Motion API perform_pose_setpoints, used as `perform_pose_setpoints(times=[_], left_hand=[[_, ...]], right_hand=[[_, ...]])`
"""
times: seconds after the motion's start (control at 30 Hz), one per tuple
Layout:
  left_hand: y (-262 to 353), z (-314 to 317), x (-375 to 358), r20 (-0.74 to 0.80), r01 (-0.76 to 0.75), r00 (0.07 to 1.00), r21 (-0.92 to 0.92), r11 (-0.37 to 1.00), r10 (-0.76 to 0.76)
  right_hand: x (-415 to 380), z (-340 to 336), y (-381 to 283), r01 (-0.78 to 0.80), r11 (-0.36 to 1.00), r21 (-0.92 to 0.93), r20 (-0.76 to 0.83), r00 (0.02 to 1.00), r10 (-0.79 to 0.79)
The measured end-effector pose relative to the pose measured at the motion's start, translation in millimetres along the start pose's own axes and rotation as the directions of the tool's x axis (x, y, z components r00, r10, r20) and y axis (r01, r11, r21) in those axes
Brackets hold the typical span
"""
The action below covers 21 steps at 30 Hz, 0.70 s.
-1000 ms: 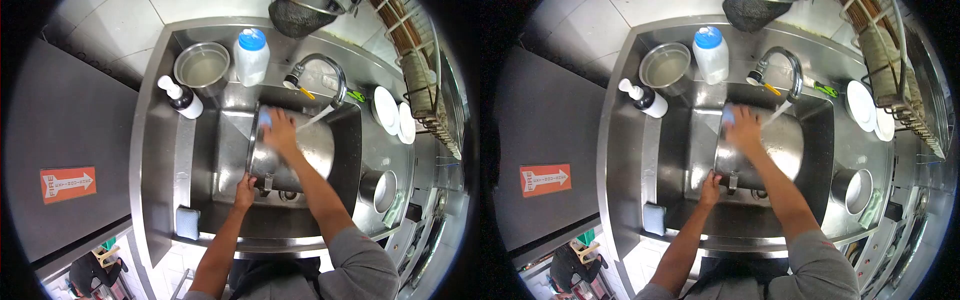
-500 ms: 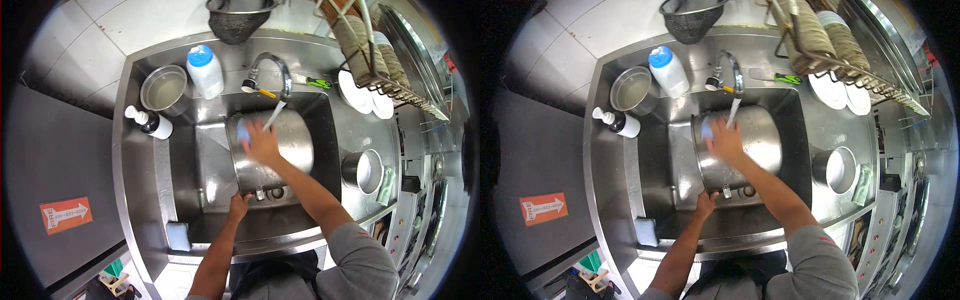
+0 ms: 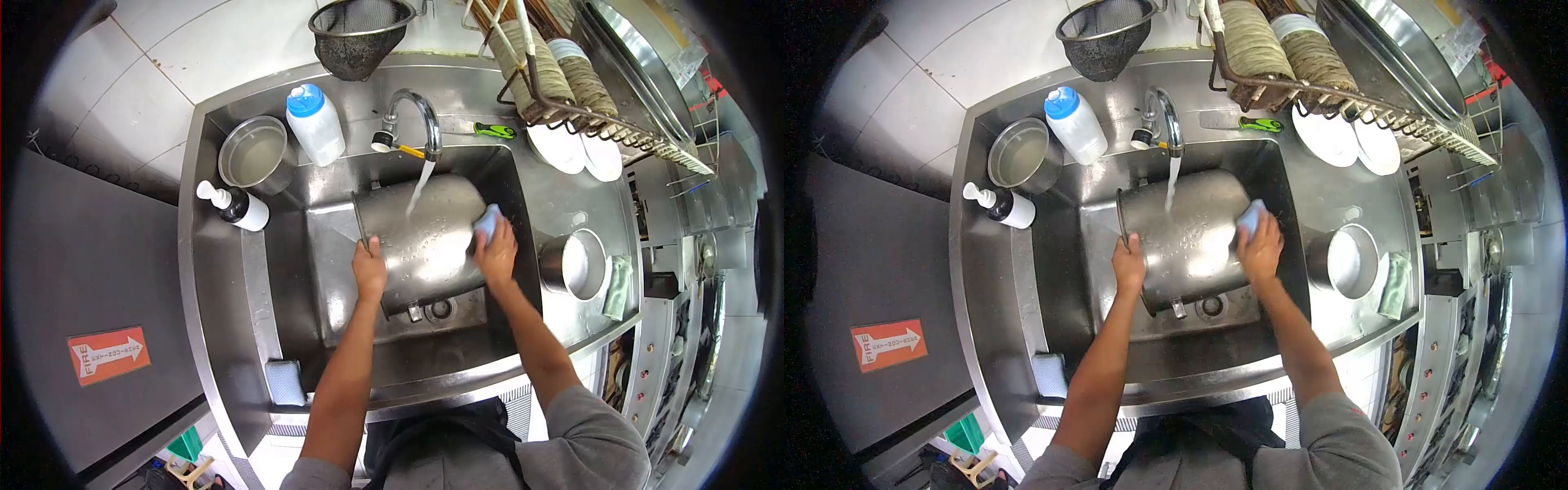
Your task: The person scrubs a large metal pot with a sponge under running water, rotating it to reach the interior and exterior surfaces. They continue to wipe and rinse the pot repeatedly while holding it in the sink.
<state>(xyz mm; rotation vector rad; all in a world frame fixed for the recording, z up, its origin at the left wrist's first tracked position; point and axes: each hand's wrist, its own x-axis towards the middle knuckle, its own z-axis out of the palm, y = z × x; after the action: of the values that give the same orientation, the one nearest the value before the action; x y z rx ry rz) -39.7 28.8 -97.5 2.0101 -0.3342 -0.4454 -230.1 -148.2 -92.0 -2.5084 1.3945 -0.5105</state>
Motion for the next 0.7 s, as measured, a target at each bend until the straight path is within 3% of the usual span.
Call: perform_pose_setpoints(times=[0.03, 0.1, 0.17, 0.23, 0.3, 0.37, 0.4, 0.43, 0.47, 0.5, 0.53, 0.57, 0.63, 0.7], left_hand=[[0, 2, 6, -0.007, 0.011, 1.0, 0.027, 1.0, -0.011], [0, 7, 10, -0.013, 0.024, 1.0, 0.052, 0.998, -0.023], [-5, 8, 6, -0.059, -0.04, 0.997, 0.033, 0.999, 0.042], [-2, 6, 7, -0.051, -0.027, 0.998, 0.048, 0.998, 0.029], [-1, 6, 4, -0.046, 0.004, 0.999, 0.066, 0.998, -0.001], [-1, 5, 4, -0.044, 0.043, 0.998, 0.075, 0.996, -0.04], [-6, 4, 1, -0.044, 0.045, 0.998, 0.079, 0.996, -0.041], [-13, 4, -5, -0.05, 0.015, 0.999, 0.066, 0.998, -0.012], [-17, 5, -12, -0.058, -0.014, 0.998, 0.048, 0.999, 0.016], [-18, 4, -23, -0.059, -0.011, 0.998, 0.042, 0.999, 0.013], [-18, 1, -35, -0.083, -0.046, 0.995, 0.036, 0.998, 0.049], [-20, -1, -46, -0.107, -0.078, 0.991, 0.031, 0.996, 0.081], [-39, 0, -58, -0.118, -0.119, 0.985, 0.045, 0.992, 0.124], [-56, 2, -67, -0.119, -0.175, 0.977, 0.03, 0.984, 0.178]], right_hand=[[-16, -1, -6, 0.104, 0.987, -0.126, -0.034, 0.993, -0.109], [-58, -18, -27, 0.352, 0.922, -0.161, 0.321, 0.902, -0.289], [-52, -21, -30, 0.443, 0.886, -0.136, 0.339, 0.861, -0.378], [-4, 3, -17, 0.29, 0.942, -0.167, 0.077, 0.957, -0.281], [80, 1, -21, -0.113, 0.993, -0.011, 0.232, 0.966, 0.113], [150, 58, 29, -0.212, 0.972, -0.097, 0.503, 0.832, 0.232], [138, 56, 24, -0.214, 0.972, -0.096, 0.506, 0.831, 0.232], [113, 46, 15, -0.123, 0.99, 0.062, 0.299, 0.949, 0.1], [85, 33, 5, 0.01, 0.982, 0.189, 0.054, 0.998, -0.02], [51, 19, -4, 0.178, 0.982, 0.063, -0.08, 0.982, -0.173], [16, 5, -13, 0.256, 0.957, -0.136, -0.009, 0.966, -0.259], [-11, -12, -22, 0.303, 0.946, -0.118, 0.145, 0.947, -0.286], [-11, -21, -23, 0.386, 0.912, -0.137, 0.174, 0.916, -0.362], [44, 22, 4, 0.117, 0.961, 0.251, 0.131, 0.979, -0.154]])
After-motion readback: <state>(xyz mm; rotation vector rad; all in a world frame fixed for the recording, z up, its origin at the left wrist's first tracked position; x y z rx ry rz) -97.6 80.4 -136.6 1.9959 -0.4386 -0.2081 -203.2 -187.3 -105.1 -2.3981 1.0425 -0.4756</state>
